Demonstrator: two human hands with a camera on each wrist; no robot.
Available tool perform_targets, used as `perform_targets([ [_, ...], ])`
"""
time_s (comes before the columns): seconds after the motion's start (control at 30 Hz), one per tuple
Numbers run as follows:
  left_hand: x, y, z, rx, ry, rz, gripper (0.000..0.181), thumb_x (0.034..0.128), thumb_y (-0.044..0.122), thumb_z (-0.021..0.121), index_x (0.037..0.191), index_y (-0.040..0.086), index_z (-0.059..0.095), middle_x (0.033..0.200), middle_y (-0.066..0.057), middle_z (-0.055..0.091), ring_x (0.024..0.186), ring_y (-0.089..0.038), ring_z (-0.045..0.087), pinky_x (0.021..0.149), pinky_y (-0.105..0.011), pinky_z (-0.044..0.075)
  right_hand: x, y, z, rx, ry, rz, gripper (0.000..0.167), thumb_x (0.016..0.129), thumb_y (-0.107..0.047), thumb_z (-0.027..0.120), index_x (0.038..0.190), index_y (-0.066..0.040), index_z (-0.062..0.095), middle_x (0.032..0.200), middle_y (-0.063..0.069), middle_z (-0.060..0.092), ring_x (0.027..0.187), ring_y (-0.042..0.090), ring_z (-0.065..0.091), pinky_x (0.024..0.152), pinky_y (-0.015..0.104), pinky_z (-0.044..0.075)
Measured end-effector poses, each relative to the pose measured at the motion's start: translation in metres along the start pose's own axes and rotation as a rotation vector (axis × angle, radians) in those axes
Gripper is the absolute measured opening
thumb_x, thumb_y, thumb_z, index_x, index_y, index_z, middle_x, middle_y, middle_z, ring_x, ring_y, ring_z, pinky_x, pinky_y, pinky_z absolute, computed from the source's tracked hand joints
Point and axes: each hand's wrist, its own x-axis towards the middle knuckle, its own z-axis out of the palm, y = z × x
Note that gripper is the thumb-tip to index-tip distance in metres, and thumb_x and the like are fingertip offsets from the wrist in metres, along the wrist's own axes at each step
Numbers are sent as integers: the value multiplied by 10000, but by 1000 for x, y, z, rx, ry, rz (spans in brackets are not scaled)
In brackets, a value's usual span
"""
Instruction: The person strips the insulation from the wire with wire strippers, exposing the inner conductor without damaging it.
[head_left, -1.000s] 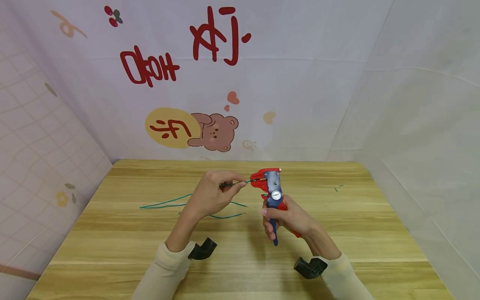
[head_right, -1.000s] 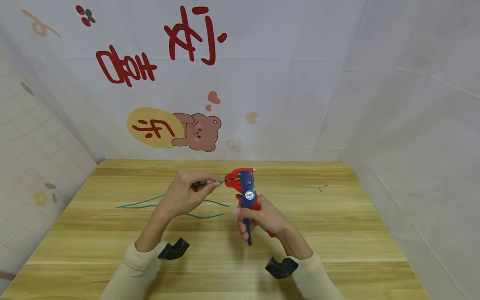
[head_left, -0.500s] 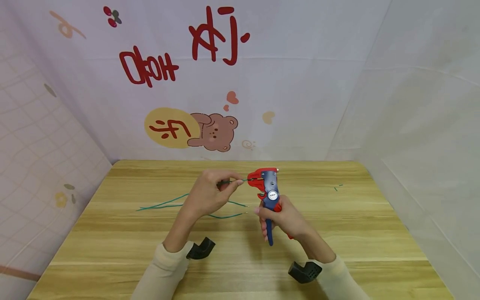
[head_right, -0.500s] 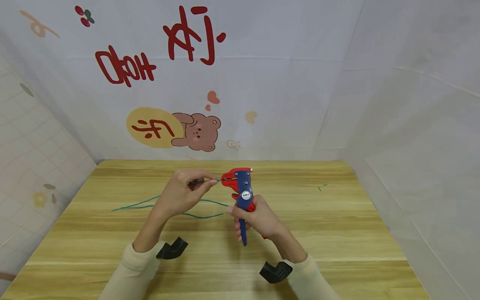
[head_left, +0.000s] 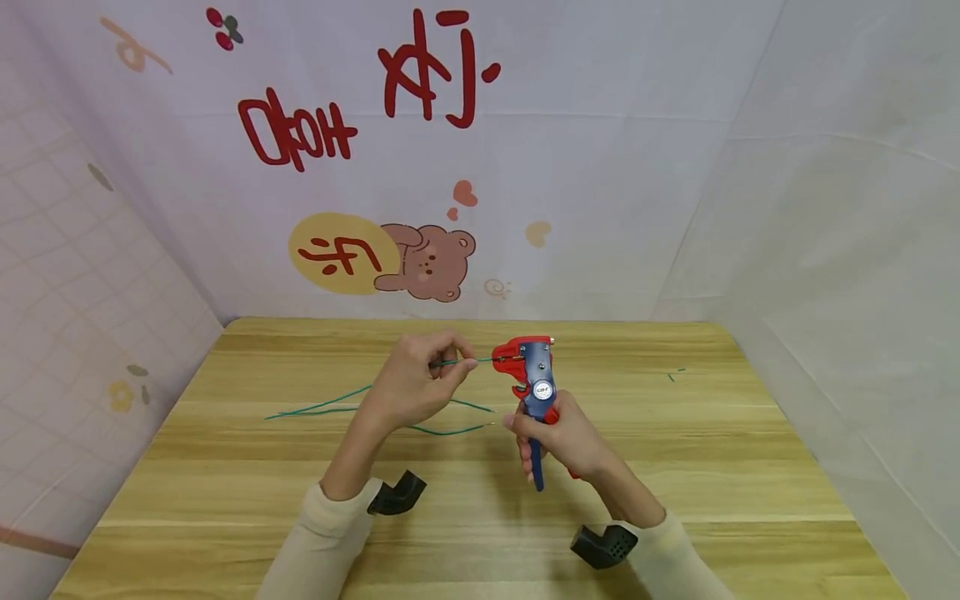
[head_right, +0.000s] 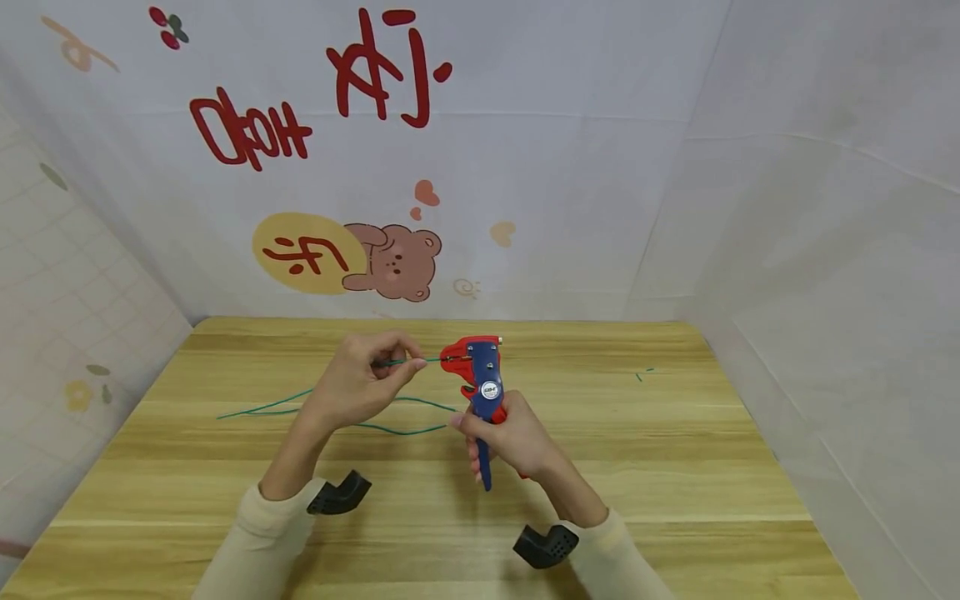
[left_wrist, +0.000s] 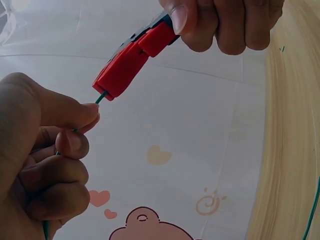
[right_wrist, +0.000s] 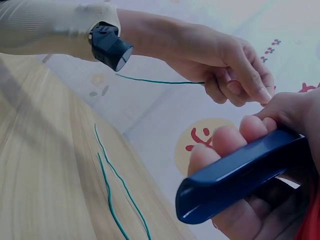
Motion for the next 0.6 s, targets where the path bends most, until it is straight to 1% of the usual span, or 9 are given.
perform_targets([
  [0.17, 0, 2, 2, -33, 18, 21, 54, 955, 103, 716, 932, 56, 732, 581, 63, 409, 513, -27, 327, 517, -202, 293, 0, -1, 3, 7, 11, -20, 303, 1010, -137, 624, 838, 93, 526, 611, 34, 620, 491, 175, 644, 515, 538, 575],
  [0.33, -1, 2, 3, -56, 33, 48, 45, 959, 92, 707, 916, 81, 712, 578, 54, 397, 507, -27, 311, 512, -206, 284, -2, 0, 7, -4, 34, -46, 299, 1004, -121, 622, 818, 95, 532, 591, 39, 609, 467, 189, 634, 493, 555, 559],
  [0.43, -1, 0, 5, -57, 41, 57, 41, 952, 65, 707, 915, 84, 708, 579, 55, 390, 505, -22, 302, 510, -204, 278, -1, 1, 8, -16, 48, -67, 298, 1005, -114, 612, 802, 88, 532, 578, 82, 597, 455, 217, 626, 481, 554, 551],
  [0.5, -1, -1, 6, -55, 51, 59, 45, 943, 49, 711, 910, 80, 706, 577, 56, 385, 504, -20, 296, 509, -204, 273, 0, 3, 10, -15, 58, -83, 296, 1005, -105, 604, 791, 85, 527, 568, 116, 581, 440, 238, 614, 464, 542, 544],
  [0.6, 0, -2, 8, -37, 62, 61, 45, 941, 44, 707, 912, 77, 702, 576, 52, 390, 496, -21, 297, 505, -211, 276, 3, 7, 13, 0, 94, -97, 316, 1012, -89, 570, 757, 84, 500, 537, 118, 548, 400, 233, 581, 415, 483, 525],
])
